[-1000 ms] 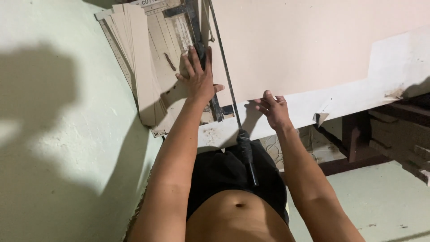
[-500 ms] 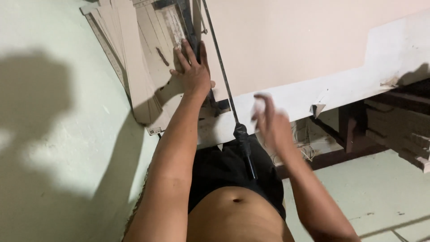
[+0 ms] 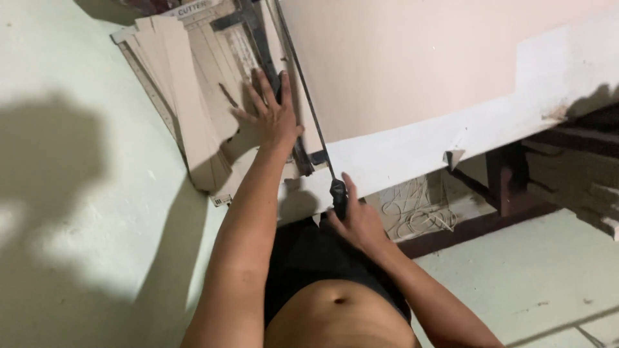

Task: The person uses a paper cutter to trim a stack of large, light-colored paper sheets. They align the paper against the guide, pull down the cutting arm to slice the sheets, and then remove the cut pieces.

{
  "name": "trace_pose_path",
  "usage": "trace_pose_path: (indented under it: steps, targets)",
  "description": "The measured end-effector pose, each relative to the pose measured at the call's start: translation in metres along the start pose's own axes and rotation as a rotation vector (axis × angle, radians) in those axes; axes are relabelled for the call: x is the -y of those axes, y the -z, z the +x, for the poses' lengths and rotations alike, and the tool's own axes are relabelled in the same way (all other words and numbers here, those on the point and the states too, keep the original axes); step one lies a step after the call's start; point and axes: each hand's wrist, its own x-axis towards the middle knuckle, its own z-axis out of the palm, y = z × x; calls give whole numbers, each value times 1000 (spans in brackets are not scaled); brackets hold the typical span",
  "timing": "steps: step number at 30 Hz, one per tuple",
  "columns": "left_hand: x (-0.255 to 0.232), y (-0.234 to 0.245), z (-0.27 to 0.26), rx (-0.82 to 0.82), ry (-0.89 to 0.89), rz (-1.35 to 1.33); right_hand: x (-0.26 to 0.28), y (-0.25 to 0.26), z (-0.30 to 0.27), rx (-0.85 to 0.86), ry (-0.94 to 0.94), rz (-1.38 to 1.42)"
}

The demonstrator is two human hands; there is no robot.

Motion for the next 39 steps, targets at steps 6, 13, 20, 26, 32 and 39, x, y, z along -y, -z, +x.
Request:
trace_pose_path:
  steps: [6,13,20,26,32,39]
  targets:
    - [5,-19,-2,-167,-430,432,33,72,-49,161,-78,228]
    - [31,-17,-70,-450,-988,502,-111,41,101,-75,-131,782]
    - [146,-9,-54,49,-514,981,-165,57,175,-313,-199,1447]
    - [116,73,-84,-181,-229,653,-146,49,122,-252,-151,1309]
    - [138,24,-33,-267,391,-129,-118,46,145,-213,-61,1158]
    - [38,110,-85,-299,217,-18,-116,48,153,-213,-121,1115]
